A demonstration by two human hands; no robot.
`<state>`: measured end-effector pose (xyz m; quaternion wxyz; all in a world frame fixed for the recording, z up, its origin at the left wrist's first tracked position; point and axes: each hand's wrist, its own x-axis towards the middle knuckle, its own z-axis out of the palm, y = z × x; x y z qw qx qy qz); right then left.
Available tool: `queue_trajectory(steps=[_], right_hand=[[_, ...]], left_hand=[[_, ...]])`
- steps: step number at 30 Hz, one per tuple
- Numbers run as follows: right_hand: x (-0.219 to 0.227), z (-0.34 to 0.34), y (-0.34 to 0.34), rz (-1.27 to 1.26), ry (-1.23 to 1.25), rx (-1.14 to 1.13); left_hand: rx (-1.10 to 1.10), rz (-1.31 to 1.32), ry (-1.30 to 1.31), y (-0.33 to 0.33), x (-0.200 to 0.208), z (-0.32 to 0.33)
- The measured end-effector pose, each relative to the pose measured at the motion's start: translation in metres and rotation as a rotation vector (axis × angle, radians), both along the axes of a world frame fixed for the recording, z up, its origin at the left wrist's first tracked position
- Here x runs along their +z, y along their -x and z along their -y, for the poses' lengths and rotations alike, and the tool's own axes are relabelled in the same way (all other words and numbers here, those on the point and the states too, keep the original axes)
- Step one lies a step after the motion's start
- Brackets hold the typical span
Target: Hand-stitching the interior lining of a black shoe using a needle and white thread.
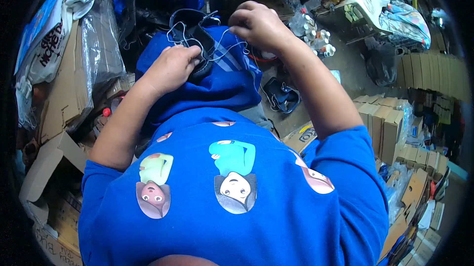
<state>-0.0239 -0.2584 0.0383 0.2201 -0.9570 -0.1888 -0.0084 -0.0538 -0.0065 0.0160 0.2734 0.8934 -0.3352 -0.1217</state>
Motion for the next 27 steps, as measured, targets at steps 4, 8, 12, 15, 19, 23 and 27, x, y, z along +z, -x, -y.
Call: queue_trajectory(steps=[4,8,12,15,19,23,27], right_hand=[[0.021,-0.042,0.018,0.120,0.517,0.529],[0.013,-0.056,0.019,-0.090,0.526,0.538],[0.000,-0.038,0.018,0.008,0.313,0.567],[-0.011,0.009,0.021,-0.074,0.349,0.416],[-0.005,0.041,0.025,-0.681,-0.548,-0.178],[0.001,-0.019,0.015,-0.638,-1.225,-0.253],[0.004,-0.073,0.018,-0.962,-1.680,0.165]], left_hand=[[0.032,0.019,0.056,0.001,-0.005,-0.008],[-0.048,0.143,0.027,0.002,-0.011,-0.019],[-0.065,0.358,-0.001,0.017,0.000,-0.033],[-0.001,0.368,-0.110,0.026,0.000,-0.081],[0.445,-0.010,0.230,0.038,0.007,-0.139],[0.294,-0.354,0.940,0.016,0.058,-0.084],[-0.177,-0.949,1.286,0.025,0.058,-0.032]])
